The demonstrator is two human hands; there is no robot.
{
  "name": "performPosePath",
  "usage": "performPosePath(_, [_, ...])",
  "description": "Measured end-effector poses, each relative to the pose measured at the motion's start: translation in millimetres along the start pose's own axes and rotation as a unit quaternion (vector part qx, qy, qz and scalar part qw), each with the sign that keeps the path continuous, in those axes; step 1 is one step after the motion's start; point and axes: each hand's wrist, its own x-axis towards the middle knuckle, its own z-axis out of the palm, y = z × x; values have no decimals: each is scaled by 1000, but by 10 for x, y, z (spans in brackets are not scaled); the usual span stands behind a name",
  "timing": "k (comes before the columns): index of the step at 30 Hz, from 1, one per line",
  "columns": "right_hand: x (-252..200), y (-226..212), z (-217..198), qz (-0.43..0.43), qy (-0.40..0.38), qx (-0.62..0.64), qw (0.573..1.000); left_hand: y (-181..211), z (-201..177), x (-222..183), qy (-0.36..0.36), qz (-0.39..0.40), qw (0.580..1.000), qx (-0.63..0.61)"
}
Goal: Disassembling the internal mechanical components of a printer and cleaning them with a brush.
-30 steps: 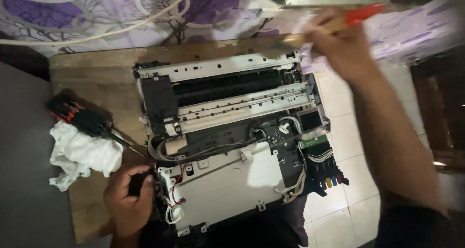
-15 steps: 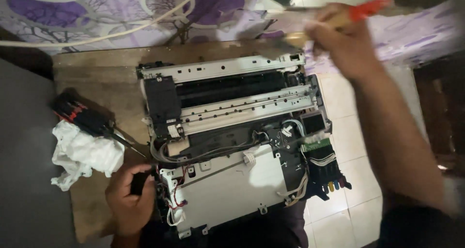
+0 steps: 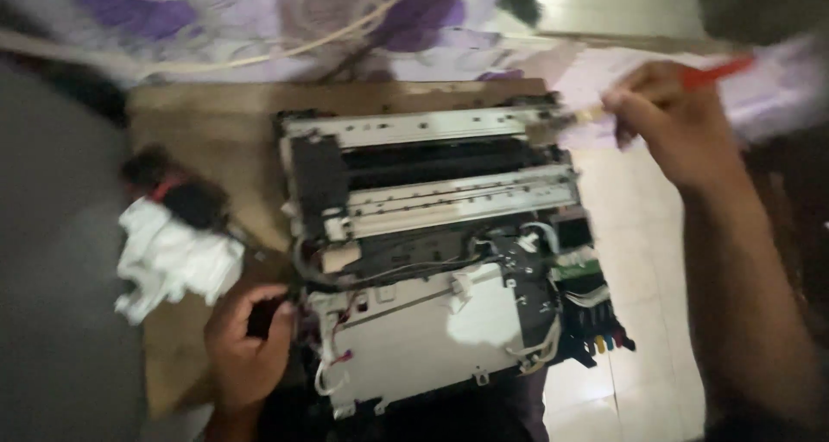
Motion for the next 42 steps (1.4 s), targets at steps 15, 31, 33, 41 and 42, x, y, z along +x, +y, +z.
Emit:
performPosePath(15, [-794,-2305,1403,-175,-358,119,909,1105,-693,-154,1,111,993,-50])
performPosePath(31, [-1644,790,1,-49,5,233,971,401,-504,167,158,80,948,263])
performPosePath(33, [-1745,1105,122,-21,39,218,975,439,-525,102,157,79,944,280])
performPosePath(41, [-1431,1505,1015,-199,-11,535,821,912,-378,-86,22,-86,993,-82])
performPosePath(42, [-1450,1479,1021,-201,-12,535,820,894,-370,-95,25,-86,993,-82])
